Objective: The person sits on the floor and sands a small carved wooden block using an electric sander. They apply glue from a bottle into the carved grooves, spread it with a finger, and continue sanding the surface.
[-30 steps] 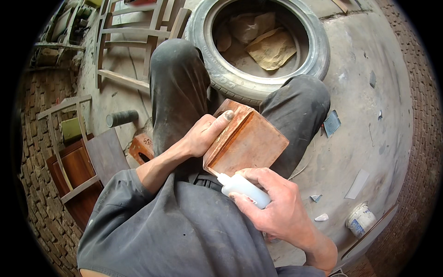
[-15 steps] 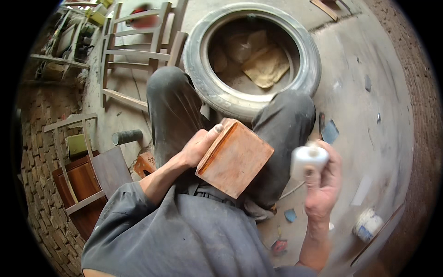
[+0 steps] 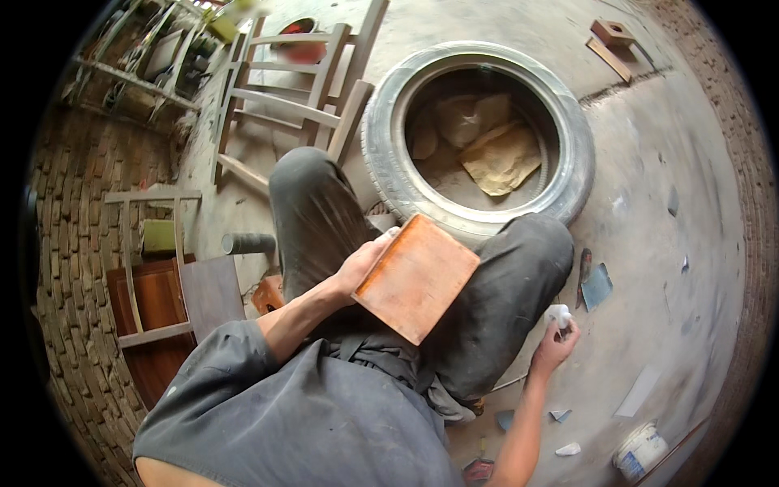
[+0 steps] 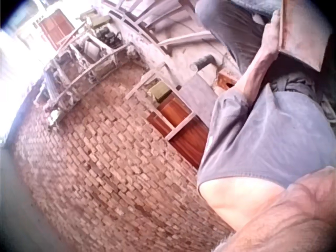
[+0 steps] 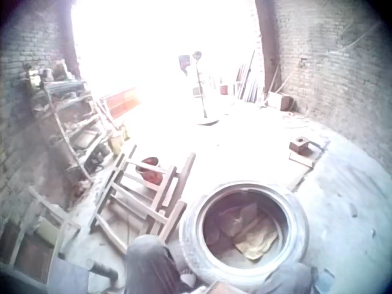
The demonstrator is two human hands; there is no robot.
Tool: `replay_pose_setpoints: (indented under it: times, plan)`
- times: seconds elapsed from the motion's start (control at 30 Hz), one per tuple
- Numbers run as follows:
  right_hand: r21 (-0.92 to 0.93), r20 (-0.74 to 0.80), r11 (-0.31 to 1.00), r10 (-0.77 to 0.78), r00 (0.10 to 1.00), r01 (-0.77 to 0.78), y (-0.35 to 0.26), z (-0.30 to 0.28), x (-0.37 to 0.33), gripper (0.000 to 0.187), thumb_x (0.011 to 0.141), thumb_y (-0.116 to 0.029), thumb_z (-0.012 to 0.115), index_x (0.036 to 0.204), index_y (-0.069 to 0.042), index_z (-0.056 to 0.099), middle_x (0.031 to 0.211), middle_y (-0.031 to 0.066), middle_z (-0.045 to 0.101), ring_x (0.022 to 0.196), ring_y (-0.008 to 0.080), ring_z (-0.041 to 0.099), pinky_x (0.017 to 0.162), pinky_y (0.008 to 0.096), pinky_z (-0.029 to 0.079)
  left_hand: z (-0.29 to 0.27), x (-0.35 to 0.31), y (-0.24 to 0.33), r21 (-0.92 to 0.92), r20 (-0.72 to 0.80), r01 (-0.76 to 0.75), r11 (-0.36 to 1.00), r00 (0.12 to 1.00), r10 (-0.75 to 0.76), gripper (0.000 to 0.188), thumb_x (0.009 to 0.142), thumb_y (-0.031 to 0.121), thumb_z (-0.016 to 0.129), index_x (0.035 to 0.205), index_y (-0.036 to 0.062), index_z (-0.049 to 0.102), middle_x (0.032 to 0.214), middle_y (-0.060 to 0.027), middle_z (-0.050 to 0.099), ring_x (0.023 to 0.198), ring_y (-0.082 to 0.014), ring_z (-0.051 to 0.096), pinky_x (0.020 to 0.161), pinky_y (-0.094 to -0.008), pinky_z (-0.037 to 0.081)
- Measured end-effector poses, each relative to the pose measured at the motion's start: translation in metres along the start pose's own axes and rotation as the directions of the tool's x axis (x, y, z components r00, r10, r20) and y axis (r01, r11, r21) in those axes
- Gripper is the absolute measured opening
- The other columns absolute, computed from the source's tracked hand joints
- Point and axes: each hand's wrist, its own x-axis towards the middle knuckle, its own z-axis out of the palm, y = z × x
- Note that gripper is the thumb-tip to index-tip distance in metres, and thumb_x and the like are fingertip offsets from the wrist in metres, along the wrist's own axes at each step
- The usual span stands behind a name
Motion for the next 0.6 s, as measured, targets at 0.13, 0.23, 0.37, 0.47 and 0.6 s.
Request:
replay_pose_setpoints:
  times: [0.13, 0.23, 0.37, 0.47, 0.6]
  plan:
    - [-0.372, 0.004, 0.915, -0.169, 0.986, 0.158, 0.022, 0.011, -0.002, 0.028, 0.092, -0.012, 0.073, 0.115, -0.003, 0.062, 0.103, 0.0069, 0.060, 0.095, 0.0168, 0.059, 0.087, 0.0319, 0.052, -0.034, -0.011, -0.032, -0.275, 0.044, -0.091, 0.957, 0.993, 0.107, 0.047, 0.113, 0.037, 0.042, 0.146, 0.0059, 0.054, 0.135, -0.0069, 0.063, 0.127, -0.0178, 0.059, 0.106, -0.0370, 0.050]
    - [-0.173, -0.099, 0.984, -0.051, 0.994, 0.033, 0.047, 0.044, 0.020, 0.029, 0.088, -0.005, 0.073, 0.115, -0.004, 0.061, 0.103, 0.0096, 0.063, 0.093, 0.0191, 0.065, 0.083, 0.0333, 0.055, -0.036, -0.009, -0.044, -0.155, -0.015, -0.230, 0.961, 0.973, 0.230, 0.054, 0.111, 0.038, 0.045, 0.157, 0.0094, 0.039, 0.145, -0.0082, 0.055, 0.130, -0.0218, 0.057, 0.108, -0.0403, 0.051]
    - [-0.168, -0.148, 0.982, 0.060, 0.987, -0.085, 0.055, 0.045, 0.012, 0.030, 0.088, -0.004, 0.071, 0.116, -0.004, 0.060, 0.104, 0.0142, 0.072, 0.096, 0.0257, 0.074, 0.085, 0.0384, 0.059, -0.047, -0.006, -0.063, -0.142, -0.139, -0.167, 0.976, 0.979, 0.148, 0.048, 0.110, 0.027, 0.051, 0.152, 0.0066, 0.043, 0.139, -0.0097, 0.060, 0.122, -0.0227, 0.063, 0.101, -0.0402, 0.056]
    - [-0.196, -0.144, 0.967, 0.137, 0.980, -0.164, 0.063, 0.049, -0.012, 0.030, 0.088, -0.006, 0.072, 0.115, -0.005, 0.061, 0.102, 0.0147, 0.073, 0.095, 0.0271, 0.075, 0.084, 0.0397, 0.059, -0.056, -0.013, -0.065, 0.159, -0.149, -0.095, 0.983, 0.982, 0.119, 0.045, 0.110, 0.027, 0.050, 0.150, 0.0071, 0.043, 0.139, -0.0087, 0.058, 0.124, -0.0190, 0.060, 0.101, -0.0364, 0.054]
    - [-0.290, -0.144, 0.934, 0.173, 0.974, -0.209, 0.090, 0.060, -0.017, 0.029, 0.087, -0.012, 0.074, 0.114, -0.009, 0.063, 0.103, 0.0155, 0.073, 0.093, 0.0354, 0.073, 0.085, 0.0447, 0.057, -0.052, -0.011, -0.071, 0.170, -0.163, -0.097, 0.981, 0.979, 0.125, 0.041, 0.110, 0.022, 0.053, 0.146, 0.0047, 0.045, 0.136, -0.0099, 0.060, 0.119, -0.0195, 0.063, 0.100, -0.0363, 0.055]
